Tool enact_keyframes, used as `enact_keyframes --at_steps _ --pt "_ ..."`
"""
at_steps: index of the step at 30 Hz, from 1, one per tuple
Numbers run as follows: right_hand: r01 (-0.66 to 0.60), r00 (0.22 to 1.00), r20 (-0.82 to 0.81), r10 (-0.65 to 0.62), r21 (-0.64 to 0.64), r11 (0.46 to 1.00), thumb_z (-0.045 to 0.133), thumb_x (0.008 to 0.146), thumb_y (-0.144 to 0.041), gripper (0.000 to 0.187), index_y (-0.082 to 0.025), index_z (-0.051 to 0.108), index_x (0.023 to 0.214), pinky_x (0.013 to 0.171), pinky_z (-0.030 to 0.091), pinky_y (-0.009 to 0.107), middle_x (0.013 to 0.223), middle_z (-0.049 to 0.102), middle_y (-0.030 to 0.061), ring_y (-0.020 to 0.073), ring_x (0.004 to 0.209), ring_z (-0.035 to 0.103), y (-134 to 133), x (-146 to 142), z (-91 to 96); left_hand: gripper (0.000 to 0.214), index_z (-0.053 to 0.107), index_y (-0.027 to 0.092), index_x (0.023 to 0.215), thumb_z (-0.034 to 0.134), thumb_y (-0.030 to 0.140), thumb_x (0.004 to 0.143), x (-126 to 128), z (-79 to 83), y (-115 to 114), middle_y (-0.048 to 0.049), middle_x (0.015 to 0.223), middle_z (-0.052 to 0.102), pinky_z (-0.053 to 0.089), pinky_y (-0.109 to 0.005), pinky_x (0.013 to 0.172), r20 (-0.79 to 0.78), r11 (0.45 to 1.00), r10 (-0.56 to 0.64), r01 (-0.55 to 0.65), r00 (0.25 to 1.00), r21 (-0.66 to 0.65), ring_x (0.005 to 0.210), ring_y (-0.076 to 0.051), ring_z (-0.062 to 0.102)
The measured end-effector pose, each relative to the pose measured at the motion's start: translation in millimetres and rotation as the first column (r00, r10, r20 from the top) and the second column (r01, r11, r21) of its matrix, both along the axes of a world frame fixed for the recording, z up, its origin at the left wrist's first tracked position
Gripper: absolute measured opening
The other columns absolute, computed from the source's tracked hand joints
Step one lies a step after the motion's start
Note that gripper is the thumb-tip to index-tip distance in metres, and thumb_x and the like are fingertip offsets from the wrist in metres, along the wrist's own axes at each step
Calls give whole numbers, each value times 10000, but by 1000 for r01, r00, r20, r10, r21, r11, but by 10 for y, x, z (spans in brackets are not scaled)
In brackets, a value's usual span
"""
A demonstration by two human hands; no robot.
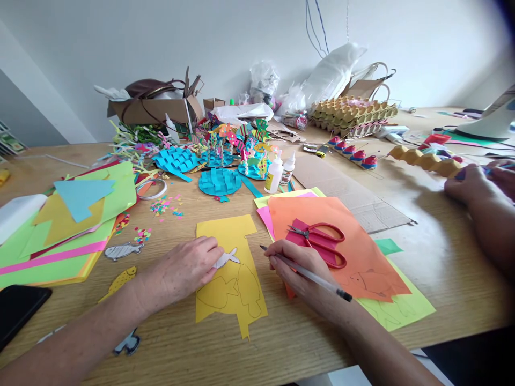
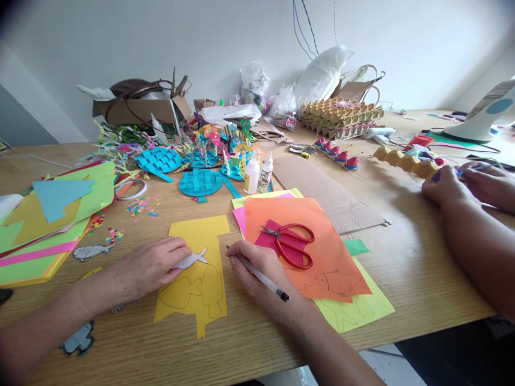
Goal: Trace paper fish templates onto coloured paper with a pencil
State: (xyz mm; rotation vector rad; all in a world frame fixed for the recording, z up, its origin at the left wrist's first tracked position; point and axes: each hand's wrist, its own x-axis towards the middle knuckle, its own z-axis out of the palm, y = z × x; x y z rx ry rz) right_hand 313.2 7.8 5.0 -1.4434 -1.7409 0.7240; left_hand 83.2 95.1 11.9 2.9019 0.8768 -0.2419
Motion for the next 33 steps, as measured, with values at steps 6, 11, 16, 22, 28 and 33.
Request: enact_keyframes --at_steps 6,11,16,22,28,33 --pt "-3 1000 5 3 -6 1000 457 876 -156 131 -199 579 856 551 410 200 706 631 -19 112 623 574 0 14 -14 161 559 165 965 473 98 846 20 -4 5 -55 971 573 479 -322 728 -8 1000 -3 3 1000 7 876 -210 566" --pt "-2 1000 17 2 -10 1000 448 874 -154 141 -201 580 858 547 413 210 702 637 -14 119 616 577 6 7 -16 158 549 168 950 481 87 833 0 -35 9 -51 956 571 477 -339 728 13 999 -25 25 1000 28 881 -223 563" --pt "2 1000 27 -3 15 1000 462 866 -151 137 -202 588 851 540 423 203 700 649 -17 116 610 586 10 -16 -14 172 550 176 959 486 76 835 -4 -46 4 -54 965 573 477 -326 729 23 999 -34 33 999 34 886 -217 566" --pt "-38 994 104 26 113 993 428 889 -181 199 -195 624 924 547 470 211 749 688 16 129 639 638 2 -2 43 283 551 183 1067 437 52 844 -78 8 -15 -64 1052 594 482 -348 819 112 995 -92 96 989 -30 960 -219 570" --pt "-223 947 274 170 179 958 453 908 -179 209 -172 651 975 615 509 235 851 720 62 157 716 678 134 -34 174 460 516 192 1211 265 13 869 -332 -20 -16 -75 1227 573 455 -318 928 270 988 -115 139 956 -72 1129 -187 527" --pt "-289 890 402 215 134 948 607 787 -84 231 -182 639 994 695 516 274 940 716 71 195 820 677 372 -146 67 507 461 228 1309 266 40 880 -446 -119 -50 -58 1376 475 382 -391 1027 216 989 -54 82 975 -123 1259 -203 431"
